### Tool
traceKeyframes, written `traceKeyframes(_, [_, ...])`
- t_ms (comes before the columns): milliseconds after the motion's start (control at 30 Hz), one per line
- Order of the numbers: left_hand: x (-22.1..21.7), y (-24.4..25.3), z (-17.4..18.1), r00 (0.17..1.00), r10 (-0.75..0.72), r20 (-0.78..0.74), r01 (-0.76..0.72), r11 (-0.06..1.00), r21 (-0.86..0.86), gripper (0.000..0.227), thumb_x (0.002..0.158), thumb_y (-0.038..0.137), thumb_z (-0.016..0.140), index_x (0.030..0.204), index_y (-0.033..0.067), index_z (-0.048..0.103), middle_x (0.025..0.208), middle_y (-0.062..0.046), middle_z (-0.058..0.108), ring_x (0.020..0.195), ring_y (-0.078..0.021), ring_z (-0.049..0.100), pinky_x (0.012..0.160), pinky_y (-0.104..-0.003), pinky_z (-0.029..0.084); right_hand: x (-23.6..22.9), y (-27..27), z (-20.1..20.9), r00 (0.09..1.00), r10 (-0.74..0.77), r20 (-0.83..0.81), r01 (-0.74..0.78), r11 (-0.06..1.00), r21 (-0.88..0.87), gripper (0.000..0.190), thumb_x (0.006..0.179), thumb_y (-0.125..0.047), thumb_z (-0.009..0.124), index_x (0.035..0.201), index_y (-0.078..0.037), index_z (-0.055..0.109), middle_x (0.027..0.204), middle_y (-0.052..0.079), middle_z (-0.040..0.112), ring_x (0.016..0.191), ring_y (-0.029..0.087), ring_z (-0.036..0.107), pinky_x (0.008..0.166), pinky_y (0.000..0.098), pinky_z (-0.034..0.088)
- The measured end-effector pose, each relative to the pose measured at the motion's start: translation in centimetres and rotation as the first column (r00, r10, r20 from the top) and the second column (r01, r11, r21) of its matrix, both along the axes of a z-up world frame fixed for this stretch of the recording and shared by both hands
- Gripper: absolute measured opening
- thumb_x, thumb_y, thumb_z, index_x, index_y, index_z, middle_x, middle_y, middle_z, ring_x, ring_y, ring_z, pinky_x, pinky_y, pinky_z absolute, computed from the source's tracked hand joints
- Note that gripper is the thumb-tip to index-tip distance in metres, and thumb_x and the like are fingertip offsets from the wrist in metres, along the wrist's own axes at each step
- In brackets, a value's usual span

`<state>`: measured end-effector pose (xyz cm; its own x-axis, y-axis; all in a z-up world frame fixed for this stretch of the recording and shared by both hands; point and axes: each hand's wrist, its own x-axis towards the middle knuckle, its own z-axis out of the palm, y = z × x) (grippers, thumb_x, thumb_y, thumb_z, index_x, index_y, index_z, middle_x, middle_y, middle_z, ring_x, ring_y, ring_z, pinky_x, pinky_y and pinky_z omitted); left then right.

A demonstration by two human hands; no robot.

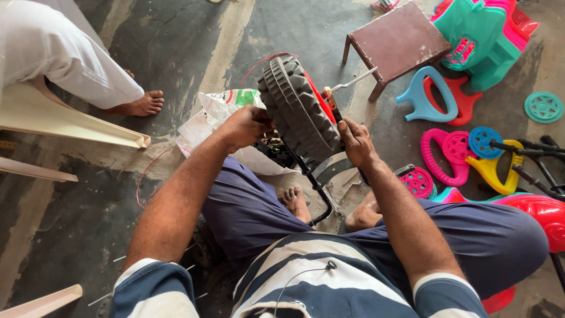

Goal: The person assembles toy wheels by inserting a metal axle into a tire, attaching a red plastic hub cap, and securing it with a nut. The person repeats this process for multiple wheels, retrieving parts from a nearby bag.

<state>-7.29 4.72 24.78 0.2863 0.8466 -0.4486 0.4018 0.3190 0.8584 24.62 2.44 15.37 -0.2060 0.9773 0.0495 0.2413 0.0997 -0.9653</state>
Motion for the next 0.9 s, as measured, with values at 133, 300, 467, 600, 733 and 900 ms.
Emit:
traceKeyframes(133, [0.1,-0.1,-0.3,0.999,0.024,0.033,-0.024,1.0,-0.015,0.022,0.095,0.01,0.066,0.112,-0.0006,0.074,0.09,-0.001,0.074,0.078,-0.0087,0.067,0.067,-0.027,0.053,0.3,-0.1,-0.4,1.0,0.009,0.013,-0.01,1.0,0.017,0.057,0.107,-0.057,0.045,0.099,-0.005,0.065,0.065,-0.001,0.051,0.063,0.01,0.049,0.058,0.0309,0.041])
traceKeyframes(300, [0.1,-0.1,-0.2,0.997,0.011,-0.072,-0.006,0.997,0.073,0.02,0.096,0.01,0.067,0.11,-0.0015,0.075,0.087,-0.002,0.073,0.075,-0.0084,0.063,0.068,-0.027,0.052,0.2,-0.3,-0.2,0.998,0.034,-0.06,-0.033,0.999,0.024,0.056,0.106,-0.057,0.046,0.098,-0.004,0.064,0.065,0.0,0.048,0.062,0.011,0.044,0.058,0.0317,0.038])
traceKeyframes(467, [-0.2,-0.5,-0.3,0.998,-0.011,-0.062,0.016,0.996,0.086,0.021,0.095,0.008,0.066,0.109,-0.0032,0.076,0.084,-0.004,0.073,0.074,-0.011,0.063,0.067,-0.029,0.052,0.1,-0.3,0.5,1.0,0.004,-0.028,-0.003,1.0,0.014,0.054,0.105,-0.056,0.046,0.1,-0.005,0.065,0.063,-0.001,0.05,0.061,0.01,0.047,0.057,0.0311,0.04])
traceKeyframes(600, [0.0,-0.5,-0.4,0.999,-0.022,-0.033,0.027,0.989,0.144,0.024,0.093,0.01,0.067,0.112,-0.0018,0.075,0.089,-0.003,0.076,0.077,-0.0094,0.067,0.07,-0.028,0.055,0.4,0.1,-1.0,0.999,-0.014,-0.045,0.013,1.0,-0.005,0.048,0.106,-0.051,0.048,0.104,-0.006,0.067,0.066,-0.003,0.052,0.062,0.008,0.048,0.058,0.0287,0.041])
traceKeyframes(733, [0.3,-0.3,-0.2,0.987,-0.023,-0.162,0.045,0.99,0.134,0.024,0.095,0.016,0.069,0.114,0.0046,0.078,0.086,-0.005,0.075,0.073,-0.0133,0.062,0.067,-0.034,0.05,1.3,0.8,-4.5,0.945,-0.025,-0.327,-0.02,0.991,-0.133,0.04,0.113,-0.041,0.055,0.099,-0.005,0.063,0.072,-0.006,0.048,0.063,0.007,0.043,0.056,0.0269,0.037])
traceKeyframes(900, [0.9,0.3,0.2,0.961,-0.085,-0.263,0.154,0.955,0.255,0.02,0.091,0.013,0.068,0.105,0.006,0.08,0.085,-0.006,0.079,0.076,-0.0125,0.069,0.072,-0.032,0.055,1.4,0.7,-4.0,0.963,-0.072,-0.26,0.047,0.994,-0.101,0.032,0.108,-0.036,0.052,0.108,-0.009,0.068,0.067,-0.007,0.05,0.056,0.004,0.044,0.05,0.0233,0.035])
